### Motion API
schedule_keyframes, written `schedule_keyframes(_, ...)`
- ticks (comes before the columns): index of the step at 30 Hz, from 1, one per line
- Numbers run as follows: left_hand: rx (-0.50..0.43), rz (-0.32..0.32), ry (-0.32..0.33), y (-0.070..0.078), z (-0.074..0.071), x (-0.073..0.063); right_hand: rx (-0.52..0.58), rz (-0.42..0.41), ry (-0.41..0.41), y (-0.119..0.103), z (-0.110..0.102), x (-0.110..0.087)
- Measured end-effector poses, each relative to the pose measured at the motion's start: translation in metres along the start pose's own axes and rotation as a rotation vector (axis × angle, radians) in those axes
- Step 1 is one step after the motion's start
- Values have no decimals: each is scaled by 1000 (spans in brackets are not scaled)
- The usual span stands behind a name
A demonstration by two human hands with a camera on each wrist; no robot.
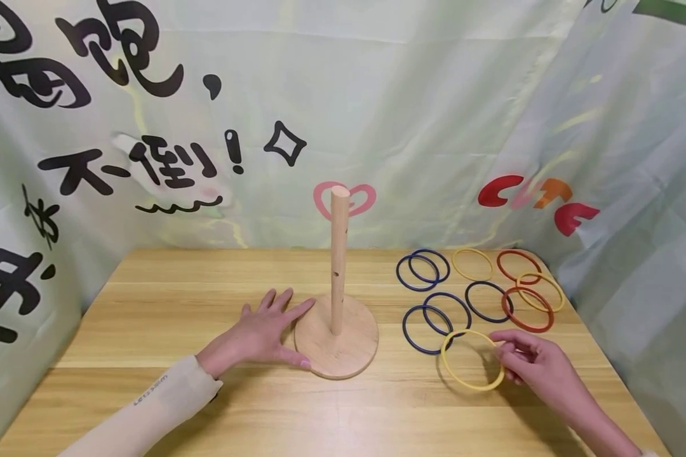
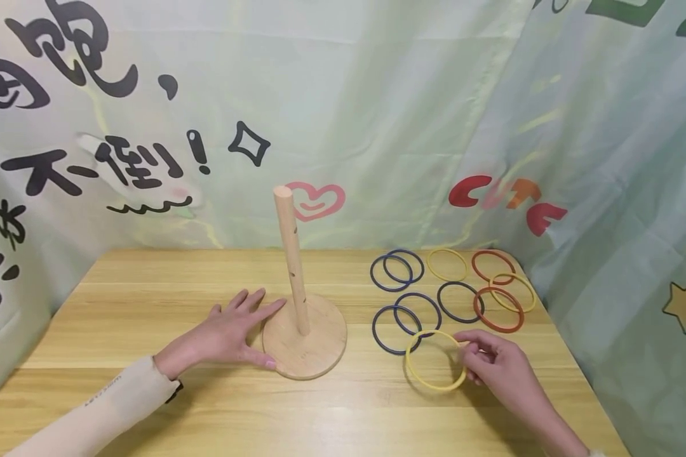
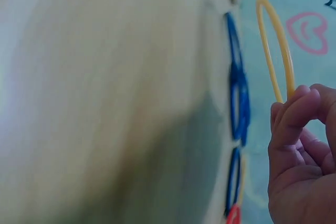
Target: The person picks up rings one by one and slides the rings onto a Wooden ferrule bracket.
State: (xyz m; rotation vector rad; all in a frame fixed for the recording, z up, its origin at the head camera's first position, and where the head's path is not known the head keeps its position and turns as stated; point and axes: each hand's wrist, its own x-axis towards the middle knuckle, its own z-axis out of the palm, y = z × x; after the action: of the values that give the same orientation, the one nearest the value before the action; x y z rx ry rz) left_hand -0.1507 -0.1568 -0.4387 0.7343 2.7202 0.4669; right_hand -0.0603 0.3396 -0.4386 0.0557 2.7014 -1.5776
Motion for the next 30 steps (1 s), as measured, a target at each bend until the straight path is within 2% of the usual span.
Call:
schedule_keyframes(4, 26, 1, -5, 1, -1, 1, 40, -12, 5, -18, 5, -3)
schedule_keyframes(9, 39, -2, -23, 2, -2, 2, 67, -37, 68, -47, 10, -5)
schedule_keyframes(20, 60, -15, -45, 5, -2, 6, 94, -201, 107, -134, 17, 4)
schedule_keyframes(30, 78, -26, -47, 4, -2, 2, 347, -329, 93, -216, 32, 26)
